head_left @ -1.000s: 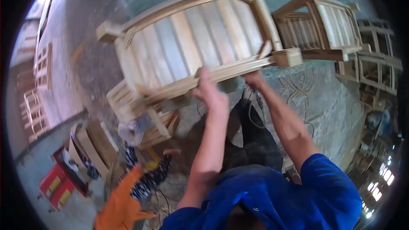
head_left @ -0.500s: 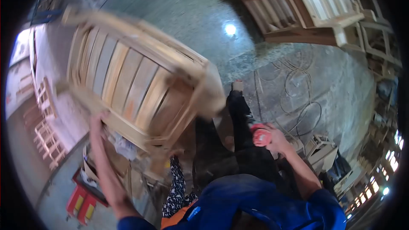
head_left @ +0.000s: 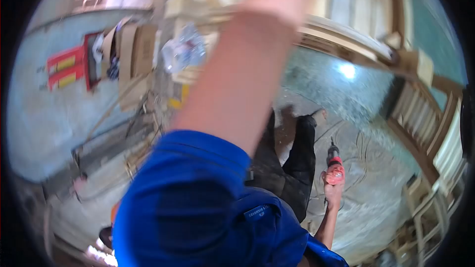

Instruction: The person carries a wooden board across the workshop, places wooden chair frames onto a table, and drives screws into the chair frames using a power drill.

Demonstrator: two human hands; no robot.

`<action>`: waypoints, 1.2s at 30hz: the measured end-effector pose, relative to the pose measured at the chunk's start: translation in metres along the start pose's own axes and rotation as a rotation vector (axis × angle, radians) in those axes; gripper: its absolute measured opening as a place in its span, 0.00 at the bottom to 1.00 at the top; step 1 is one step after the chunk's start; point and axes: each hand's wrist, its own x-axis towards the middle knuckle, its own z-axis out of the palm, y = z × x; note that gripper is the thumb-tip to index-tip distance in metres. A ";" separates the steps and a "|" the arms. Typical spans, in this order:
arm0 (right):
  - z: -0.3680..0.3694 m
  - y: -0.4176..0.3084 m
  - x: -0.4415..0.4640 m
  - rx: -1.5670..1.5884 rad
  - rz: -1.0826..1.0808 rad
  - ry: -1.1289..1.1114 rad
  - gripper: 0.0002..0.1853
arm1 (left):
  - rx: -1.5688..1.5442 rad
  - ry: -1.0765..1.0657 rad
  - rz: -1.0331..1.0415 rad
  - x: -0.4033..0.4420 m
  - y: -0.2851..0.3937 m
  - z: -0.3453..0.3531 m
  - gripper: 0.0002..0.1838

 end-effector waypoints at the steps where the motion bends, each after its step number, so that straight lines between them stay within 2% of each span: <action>1: 0.004 -0.011 -0.001 -0.018 -0.024 -0.056 0.14 | -0.136 0.083 0.042 -0.024 0.027 -0.016 0.26; 4: 0.001 -0.029 -0.004 -0.157 -0.096 -0.063 0.16 | -0.462 0.292 0.237 -0.107 0.081 -0.068 0.27; 6: 0.008 -0.057 -0.007 -0.211 -0.164 -0.088 0.17 | -0.380 0.381 0.337 -0.173 0.066 -0.118 0.27; 7: 0.011 -0.067 -0.007 -0.248 -0.206 -0.085 0.18 | -0.140 0.474 0.382 -0.213 0.036 -0.137 0.23; 8: 0.012 -0.052 -0.005 -0.096 -0.110 -0.058 0.17 | -0.033 0.387 0.289 -0.246 0.008 -0.173 0.19; 9: 0.019 -0.059 -0.001 -0.118 -0.129 -0.063 0.17 | 0.086 0.375 0.080 -0.283 -0.033 -0.203 0.17; 11: 0.036 -0.077 -0.009 -0.348 -0.207 -0.146 0.18 | 0.158 0.518 -0.348 -0.324 -0.127 -0.288 0.11; 12: 0.047 -0.085 -0.007 -0.397 -0.193 -0.145 0.17 | 0.358 0.609 -0.577 -0.339 -0.188 -0.323 0.12; 13: 0.063 -0.100 -0.005 -0.423 -0.190 -0.155 0.17 | 0.302 0.703 -0.674 -0.354 -0.254 -0.356 0.13; 14: 0.083 -0.117 -0.002 -0.442 -0.291 -0.168 0.15 | 0.319 0.599 -0.864 -0.362 -0.295 -0.388 0.14; 15: 0.106 -0.129 0.004 -0.456 -0.392 -0.181 0.14 | 0.449 0.546 -0.801 -0.374 -0.347 -0.401 0.13; 16: 0.125 -0.141 0.012 -0.468 -0.392 -0.182 0.14 | 0.575 0.488 -0.735 -0.382 -0.395 -0.402 0.12; 17: 0.140 -0.154 0.017 -0.505 -0.349 -0.241 0.12 | 0.564 0.488 -0.748 -0.384 -0.428 -0.402 0.12; 18: 0.158 -0.183 0.001 -0.547 -0.307 -0.299 0.12 | 0.573 0.340 -0.784 -0.380 -0.439 -0.425 0.12; 19: 0.172 -0.183 0.009 -0.564 -0.300 -0.299 0.12 | 0.582 0.185 -0.815 -0.384 -0.465 -0.419 0.12; 20: 0.182 -0.183 0.013 -0.543 -0.299 -0.309 0.11 | 0.568 0.181 -0.835 -0.383 -0.477 -0.416 0.12; 22: 0.197 -0.185 0.023 -0.612 -0.375 -0.345 0.10 | 0.637 0.291 -0.667 -0.379 -0.495 -0.408 0.13; 23: 0.203 -0.186 0.026 -0.631 -0.362 -0.346 0.10 | 0.622 0.285 -0.685 -0.380 -0.498 -0.406 0.13; 25: 0.230 -0.212 0.019 -0.628 -0.404 -0.360 0.10 | 0.554 0.126 -0.695 -0.373 -0.498 -0.423 0.16; 26: 0.238 -0.220 0.023 -0.603 -0.378 -0.386 0.10 | 0.546 0.122 -0.699 -0.374 -0.496 -0.421 0.16; 28: 0.253 -0.234 0.028 -0.609 -0.394 -0.382 0.10 | 0.436 0.257 -0.646 -0.379 -0.492 -0.420 0.15; 29: 0.255 -0.235 0.030 -0.611 -0.415 -0.378 0.11 | 0.427 0.248 -0.646 -0.382 -0.494 -0.421 0.15; 31: 0.245 -0.220 0.042 -0.761 -0.548 -0.345 0.12 | 0.442 0.361 -0.650 -0.393 -0.499 -0.422 0.13; 33: 0.245 -0.232 0.045 -0.522 -0.228 -0.464 0.22 | 0.048 0.425 -0.934 -0.377 -0.468 -0.437 0.12; 34: 0.246 -0.235 0.049 -0.524 -0.220 -0.451 0.22 | 0.037 0.413 -0.933 -0.380 -0.474 -0.433 0.12; 36: 0.256 -0.240 0.058 -0.602 -0.396 -0.395 0.19 | -0.708 0.724 -1.020 -0.386 -0.485 -0.439 0.10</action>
